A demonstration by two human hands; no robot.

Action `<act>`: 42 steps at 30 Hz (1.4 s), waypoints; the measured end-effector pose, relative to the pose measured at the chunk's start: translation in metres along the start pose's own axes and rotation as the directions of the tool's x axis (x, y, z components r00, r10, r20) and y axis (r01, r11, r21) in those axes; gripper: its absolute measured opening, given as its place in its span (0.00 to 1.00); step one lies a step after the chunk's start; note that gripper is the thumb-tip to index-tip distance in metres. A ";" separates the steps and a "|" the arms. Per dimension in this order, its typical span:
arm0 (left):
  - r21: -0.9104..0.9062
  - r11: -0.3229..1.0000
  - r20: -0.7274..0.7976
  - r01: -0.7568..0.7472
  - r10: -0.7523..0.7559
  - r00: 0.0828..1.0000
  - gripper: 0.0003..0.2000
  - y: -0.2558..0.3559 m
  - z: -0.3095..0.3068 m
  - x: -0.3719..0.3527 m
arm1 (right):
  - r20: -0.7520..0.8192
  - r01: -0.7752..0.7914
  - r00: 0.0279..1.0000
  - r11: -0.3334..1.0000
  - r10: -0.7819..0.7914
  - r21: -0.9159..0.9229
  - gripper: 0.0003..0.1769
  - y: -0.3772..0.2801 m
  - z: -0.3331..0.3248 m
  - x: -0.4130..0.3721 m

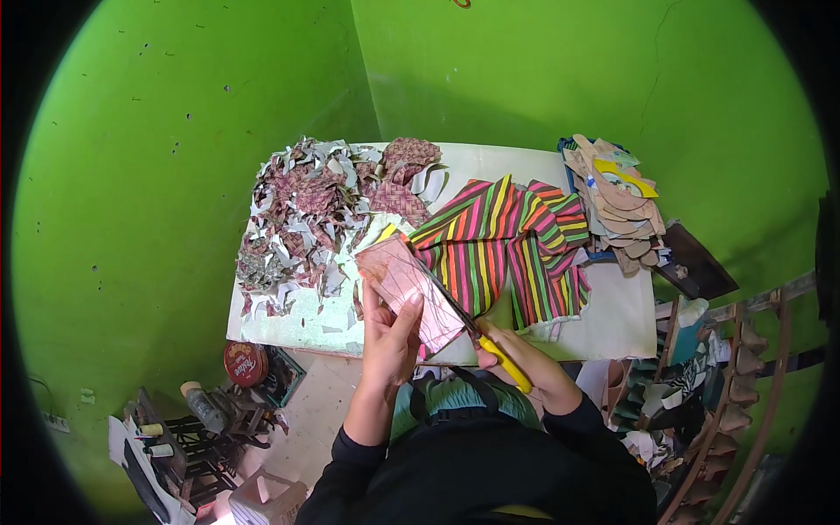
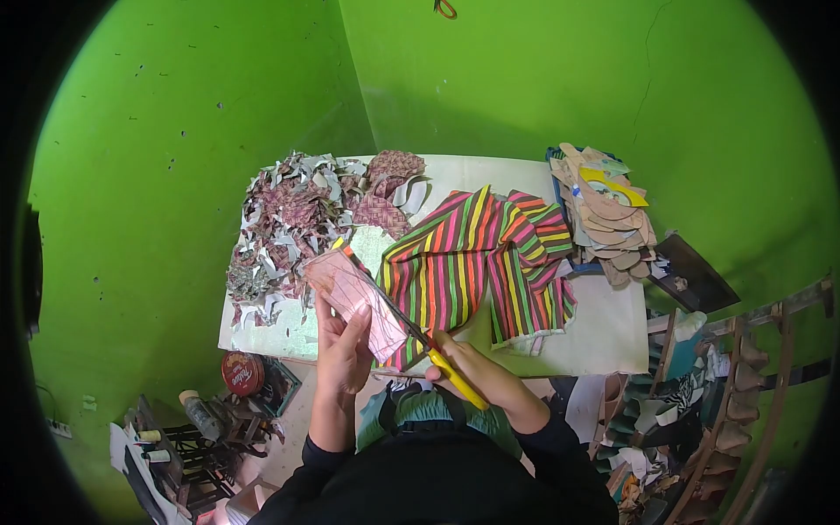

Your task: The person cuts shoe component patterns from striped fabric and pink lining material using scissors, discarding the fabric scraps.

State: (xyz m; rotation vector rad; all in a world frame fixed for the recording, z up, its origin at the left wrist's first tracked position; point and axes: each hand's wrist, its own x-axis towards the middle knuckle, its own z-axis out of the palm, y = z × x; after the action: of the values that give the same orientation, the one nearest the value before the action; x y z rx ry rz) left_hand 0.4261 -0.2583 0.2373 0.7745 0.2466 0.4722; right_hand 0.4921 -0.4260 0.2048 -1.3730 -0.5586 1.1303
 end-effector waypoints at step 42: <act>-0.014 0.999 -0.021 -0.036 0.036 0.999 0.35 -0.001 -0.003 0.003 | -0.150 0.141 0.981 0.983 -0.123 0.116 0.18 -0.029 0.025 0.000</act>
State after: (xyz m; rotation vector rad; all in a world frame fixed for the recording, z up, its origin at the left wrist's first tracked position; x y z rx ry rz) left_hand 0.4274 -0.2559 0.2343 0.7614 0.2484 0.5156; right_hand 0.4788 -0.4095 0.2367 -1.2764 -0.4605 0.9363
